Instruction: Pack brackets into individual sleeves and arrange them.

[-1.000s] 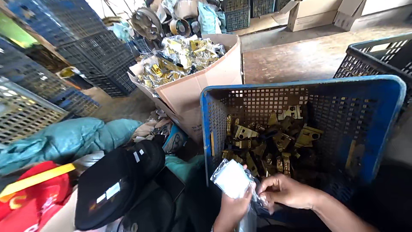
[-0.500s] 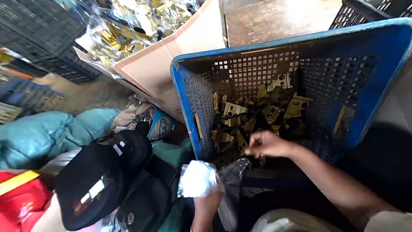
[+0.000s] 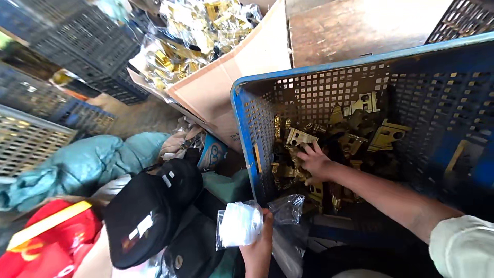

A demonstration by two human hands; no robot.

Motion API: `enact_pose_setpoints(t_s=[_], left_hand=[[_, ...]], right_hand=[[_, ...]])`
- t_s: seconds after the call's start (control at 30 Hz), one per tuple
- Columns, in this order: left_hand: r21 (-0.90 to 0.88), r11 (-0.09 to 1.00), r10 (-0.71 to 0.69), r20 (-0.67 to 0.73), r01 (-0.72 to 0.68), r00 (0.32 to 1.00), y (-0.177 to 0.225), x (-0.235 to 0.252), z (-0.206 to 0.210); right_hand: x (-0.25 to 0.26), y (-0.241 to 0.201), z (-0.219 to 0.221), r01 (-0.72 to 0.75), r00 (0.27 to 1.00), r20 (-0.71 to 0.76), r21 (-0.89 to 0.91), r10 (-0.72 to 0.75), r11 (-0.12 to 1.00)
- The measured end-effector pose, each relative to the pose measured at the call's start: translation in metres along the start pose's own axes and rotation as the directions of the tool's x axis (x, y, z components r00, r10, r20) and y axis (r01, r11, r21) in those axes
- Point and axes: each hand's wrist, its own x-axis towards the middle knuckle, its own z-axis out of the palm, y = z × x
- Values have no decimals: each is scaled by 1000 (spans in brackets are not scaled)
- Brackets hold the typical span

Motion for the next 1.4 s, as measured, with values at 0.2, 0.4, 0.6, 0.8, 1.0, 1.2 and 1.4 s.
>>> enact_pose_setpoints(t_s=[0.2, 0.4, 0.6, 0.8, 1.0, 1.2, 1.4], left_hand=[[-71, 997, -6, 35, 9, 999, 4, -9, 18], [66, 979, 186, 93, -193, 978, 6, -7, 13], [166, 969, 181, 15, -181, 983, 12, -4, 20], [166, 947, 260, 112, -276, 959, 0, 2, 35], [-53, 973, 229, 227, -223, 947, 14, -15, 70], [-130, 991, 27, 105, -13, 994, 47, -11, 79], [-24, 986, 164, 177, -162, 970, 30, 1, 64]], right_hand=[[-7, 20, 39, -110, 988, -65, 335, 140, 936], [-6, 6, 33, -196, 972, 150, 83, 182, 977], [-41, 11, 41, -60, 987, -107, 434, 118, 899], [-155, -13, 37, 246, 765, -451, 865, 460, 437], [-177, -37, 15, 310, 899, -419, 816, 130, 487], [-141, -69, 42, 422, 552, -782, 563, 291, 711], [-179, -50, 12, 376, 917, -372, 927, 142, 0]])
